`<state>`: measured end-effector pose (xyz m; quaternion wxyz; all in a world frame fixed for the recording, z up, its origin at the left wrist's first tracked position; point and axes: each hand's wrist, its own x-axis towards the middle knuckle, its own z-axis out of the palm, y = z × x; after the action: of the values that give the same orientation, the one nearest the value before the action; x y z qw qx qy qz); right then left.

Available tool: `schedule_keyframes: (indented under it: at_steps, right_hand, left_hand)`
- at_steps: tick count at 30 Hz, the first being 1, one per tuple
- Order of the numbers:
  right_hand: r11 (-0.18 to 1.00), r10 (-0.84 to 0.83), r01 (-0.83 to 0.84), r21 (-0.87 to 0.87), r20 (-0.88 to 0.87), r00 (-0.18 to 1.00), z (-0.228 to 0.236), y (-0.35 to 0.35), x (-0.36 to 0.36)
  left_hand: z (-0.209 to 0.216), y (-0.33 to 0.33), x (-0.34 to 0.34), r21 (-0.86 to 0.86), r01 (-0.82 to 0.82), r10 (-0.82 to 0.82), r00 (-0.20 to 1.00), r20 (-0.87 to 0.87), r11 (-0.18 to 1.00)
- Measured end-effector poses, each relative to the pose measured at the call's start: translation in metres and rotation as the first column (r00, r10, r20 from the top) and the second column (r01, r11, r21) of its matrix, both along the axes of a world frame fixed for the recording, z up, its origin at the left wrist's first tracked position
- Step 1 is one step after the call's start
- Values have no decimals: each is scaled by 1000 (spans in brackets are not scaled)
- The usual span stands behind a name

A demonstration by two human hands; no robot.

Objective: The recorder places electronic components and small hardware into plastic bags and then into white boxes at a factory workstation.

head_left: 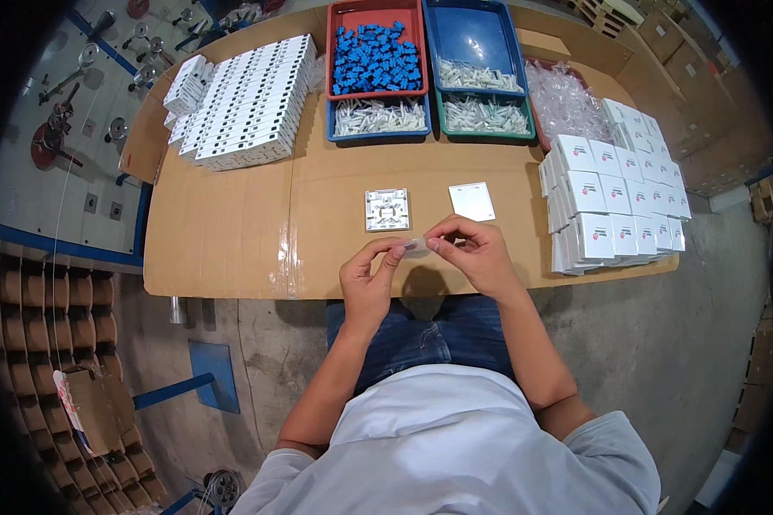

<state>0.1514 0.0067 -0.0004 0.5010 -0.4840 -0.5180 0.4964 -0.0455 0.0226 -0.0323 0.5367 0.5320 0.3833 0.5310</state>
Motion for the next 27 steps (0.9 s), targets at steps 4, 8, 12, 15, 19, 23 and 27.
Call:
schedule_keyframes:
  at_steps: [4,8,12,15,19,23,27]
  right_hand:
    - [997,40,-39,-65,20,999,-2,-1,0]
    - [1000,-22,22,-5,8,1000,-7,-1,-4]
    - [999,-29,28,21,43,999,-13,-1,-2]
    - [1000,9,-7,-25,86,996,-16,-2,-1]
    - [1000,23,-22,-18,58,998,-14,-1,-7]
    - [996,80,-78,-39,58,995,-18,0,-8]
    - [991,107,-90,-98,180,978,-13,-1,-11]
  left_hand:
    - [-3,1,-3,-26,-37,35,998,-53,999]
    - [-2,1,-3,-3,-29,29,994,-105,1000]
    - [0,1,-7,-11,42,-43,991,-127,999]
    - [2,1,-7,35,44,-38,986,-160,998]
    - [0,1,-8,3,47,-46,984,-171,999]
    - [1,0,-5,-26,86,-89,979,-185,996]
    - [-9,1,-5,11,73,-69,975,-211,997]
